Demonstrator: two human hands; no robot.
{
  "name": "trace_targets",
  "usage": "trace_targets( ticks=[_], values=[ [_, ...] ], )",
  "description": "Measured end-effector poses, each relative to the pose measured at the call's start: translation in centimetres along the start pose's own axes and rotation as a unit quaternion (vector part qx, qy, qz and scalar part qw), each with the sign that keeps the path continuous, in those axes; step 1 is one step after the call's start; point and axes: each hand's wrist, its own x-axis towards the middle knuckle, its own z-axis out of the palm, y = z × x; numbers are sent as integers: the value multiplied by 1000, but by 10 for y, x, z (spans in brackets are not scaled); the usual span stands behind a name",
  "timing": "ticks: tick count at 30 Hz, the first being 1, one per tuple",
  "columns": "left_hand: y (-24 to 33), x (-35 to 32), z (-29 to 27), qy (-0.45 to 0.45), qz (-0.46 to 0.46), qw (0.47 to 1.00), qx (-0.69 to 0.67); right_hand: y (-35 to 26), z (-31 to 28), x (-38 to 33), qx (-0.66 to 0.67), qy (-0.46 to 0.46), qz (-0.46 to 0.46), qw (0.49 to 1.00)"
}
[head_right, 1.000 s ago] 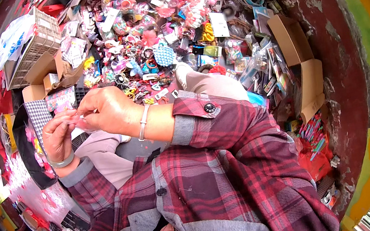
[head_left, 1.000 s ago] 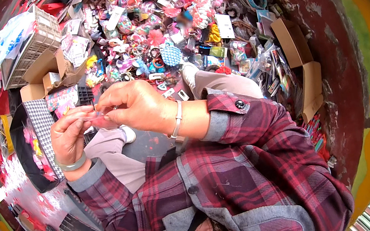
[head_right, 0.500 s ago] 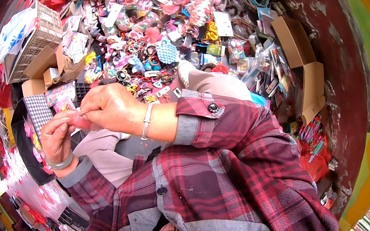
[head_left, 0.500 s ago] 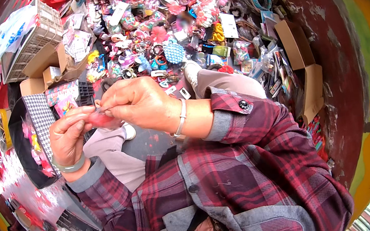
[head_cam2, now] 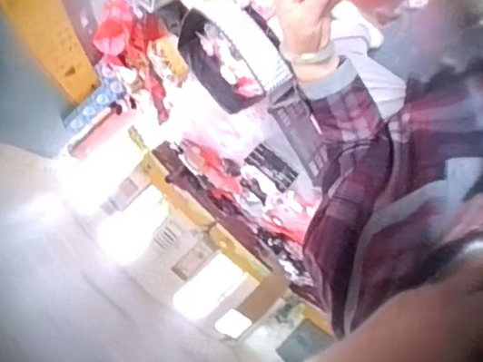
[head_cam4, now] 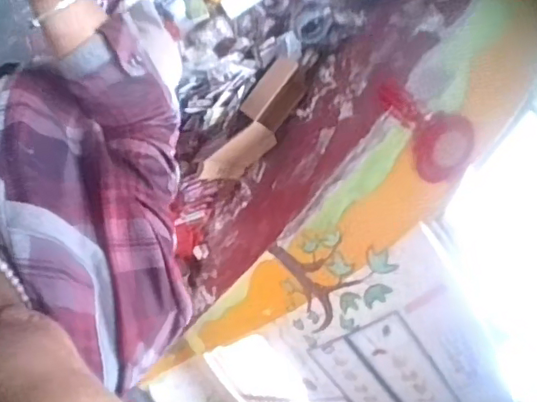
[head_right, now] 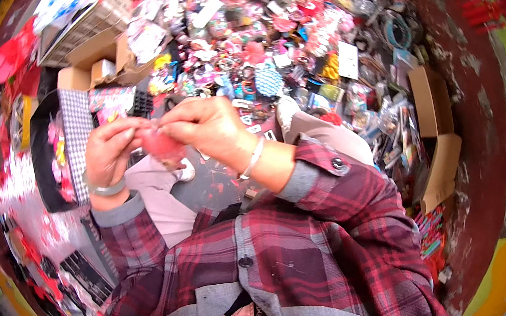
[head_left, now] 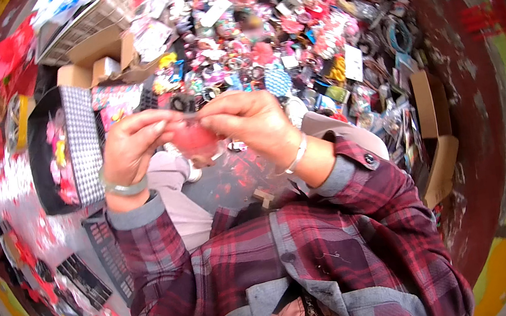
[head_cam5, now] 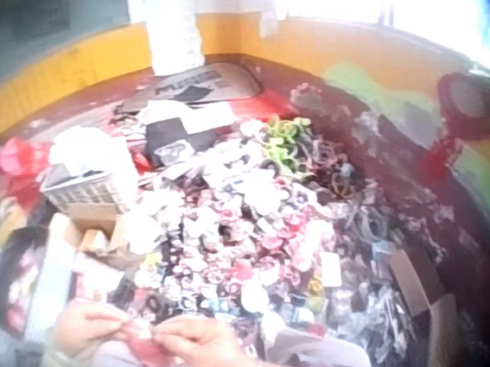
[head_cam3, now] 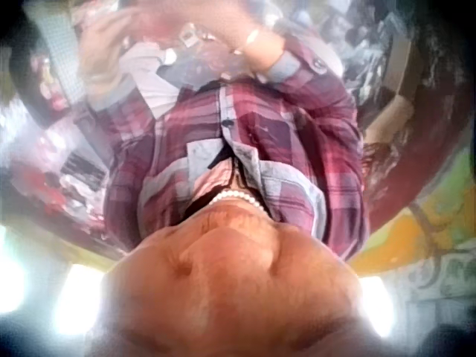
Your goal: The person sits on the floor and sorts through a large pile of hair accessories. They pick up various items, including hair clips and scrunchies, examine them, and place them into small plastic bags.
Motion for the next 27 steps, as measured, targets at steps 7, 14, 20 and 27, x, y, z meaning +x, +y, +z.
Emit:
trace_targets(
  ticks=[7, 14, 20, 27],
  values=[
    [-15, 14, 3, -5, -20, 992, -128, -6, -9, 7, 53, 31, 95, 994],
    [-21, 17, 7, 10, -12, 987, -163, -5, -17, 17, 39, 39, 146, 988],
    [-32, 26, 12, 31, -7, 982, -186, 1, -21, 29, -312, 211, -140, 916],
    [-41, 33, 32, 0, 5, 978, -211, 1, -4, 27, -468, 25, -376, 799]
  ],
)
